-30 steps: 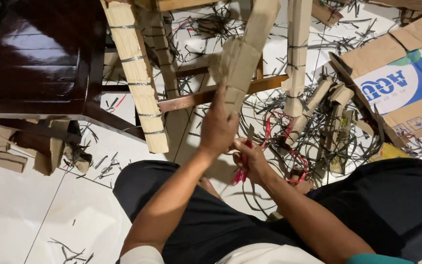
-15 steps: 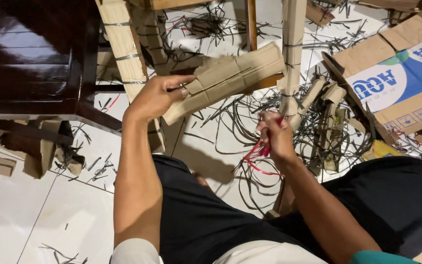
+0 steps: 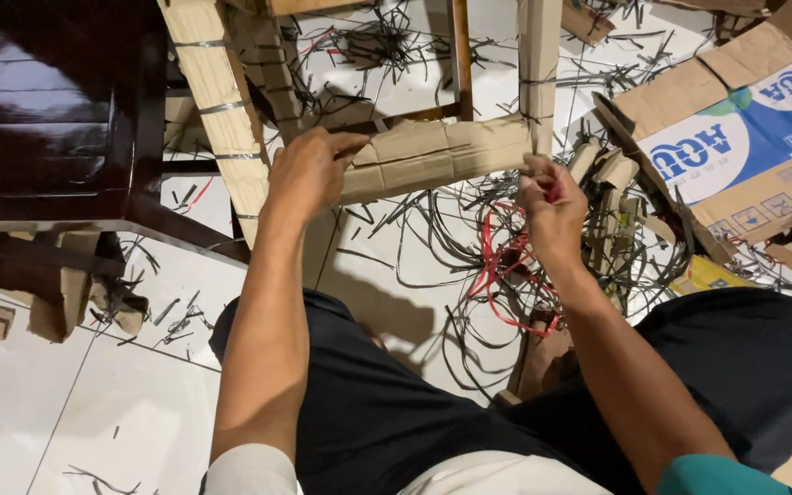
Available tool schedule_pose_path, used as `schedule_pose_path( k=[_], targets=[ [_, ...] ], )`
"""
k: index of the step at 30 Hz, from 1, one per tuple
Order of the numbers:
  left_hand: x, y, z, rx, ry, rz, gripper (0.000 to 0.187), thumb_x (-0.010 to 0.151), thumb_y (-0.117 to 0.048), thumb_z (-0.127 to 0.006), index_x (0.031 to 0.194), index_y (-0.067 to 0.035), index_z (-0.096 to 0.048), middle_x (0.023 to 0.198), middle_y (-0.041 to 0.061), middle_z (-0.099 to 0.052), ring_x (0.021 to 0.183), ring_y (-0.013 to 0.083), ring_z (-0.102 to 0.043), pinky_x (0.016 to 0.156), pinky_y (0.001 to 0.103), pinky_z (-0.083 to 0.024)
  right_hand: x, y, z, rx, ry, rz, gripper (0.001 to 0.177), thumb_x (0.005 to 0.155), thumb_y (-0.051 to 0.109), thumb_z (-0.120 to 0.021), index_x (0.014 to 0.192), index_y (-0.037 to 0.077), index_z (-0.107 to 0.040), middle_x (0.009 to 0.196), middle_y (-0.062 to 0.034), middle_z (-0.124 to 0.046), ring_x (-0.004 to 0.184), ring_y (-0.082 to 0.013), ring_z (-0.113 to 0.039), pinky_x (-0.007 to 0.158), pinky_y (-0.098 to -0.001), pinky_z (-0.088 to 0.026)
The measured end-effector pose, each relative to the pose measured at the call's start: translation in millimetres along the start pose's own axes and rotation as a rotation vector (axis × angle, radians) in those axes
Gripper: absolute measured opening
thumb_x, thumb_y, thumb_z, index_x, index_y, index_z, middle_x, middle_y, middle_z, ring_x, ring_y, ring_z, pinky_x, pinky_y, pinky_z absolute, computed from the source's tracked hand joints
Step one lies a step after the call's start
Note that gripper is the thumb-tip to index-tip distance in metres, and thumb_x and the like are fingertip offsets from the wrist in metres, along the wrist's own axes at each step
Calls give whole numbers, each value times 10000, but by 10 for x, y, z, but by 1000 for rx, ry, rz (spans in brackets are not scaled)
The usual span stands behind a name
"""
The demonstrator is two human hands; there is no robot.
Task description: The person sits on the floor and wraps a thin black strip around the legs of a wooden chair. They use a red utility knife to cut the strip after each wrap and continue the process on multiple legs.
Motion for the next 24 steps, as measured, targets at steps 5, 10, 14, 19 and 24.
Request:
schedule_pose_path(
  k=[5, 10, 14, 19, 24],
  targets=[
    [-137, -151, 92, -43, 1, -4, 389, 1007, -104, -568, 1307, -305, -715, 1048, 78, -707, 1052, 348, -677, 990, 563, -460, 172, -57, -107, -474, 142, 485, 434, 947, 34, -821, 1365, 52, -706, 799, -228, -643, 625, -327, -597, 560, -427, -430],
    [69, 116, -187, 7, -36, -58, 385, 994, -137, -595, 1323, -312, -690, 1155, 51, -672, 1159, 314, -628, 1021, 553, -434, 233, 229, -206, -659, 183, 424, 374, 996, 209, -799, 1352, 125, -719, 743, -178, -693, 621, -357, -663, 577, -422, -480],
    [76, -236, -353, 178, -215, -293, 423, 988, -148, -593, 1408, -190, -622, 1395, 129, -597, 1357, 349, -519, 1124, 572, -352, 236, 232, -247, -750, 189, 306, 359, 1001, 284, -771, 1345, 194, -718, 676, -137, -673, 665, -404, -695, 628, -461, -516],
    [261, -683, -720, 227, -249, -449, 589, 963, -465, -693, 1386, -70, -584, 1336, 179, -621, 1283, 359, -587, 1081, 571, -413, 341, 137, -255, -780, 196, 217, 331, 980, 401, -752, 1289, 294, -704, 726, -127, -682, 793, -433, -702, 712, -526, -528],
    [448, -806, -934, 252, -110, -409, 677, 950, -486, -698, 1476, -118, -484, 1259, 149, -633, 1193, 382, -624, 991, 571, -442, 286, 164, -281, -640, 191, 173, 369, 952, 305, -769, 1312, 342, -694, 664, -122, -644, 758, -418, -701, 703, -529, -515]
  ],
)
Point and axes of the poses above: each hand's wrist, its own x-axis towards the middle knuckle, its own z-axis out of the back of the hand, y = z × x, the point moved 5 cm from there along x, towards the middle knuckle
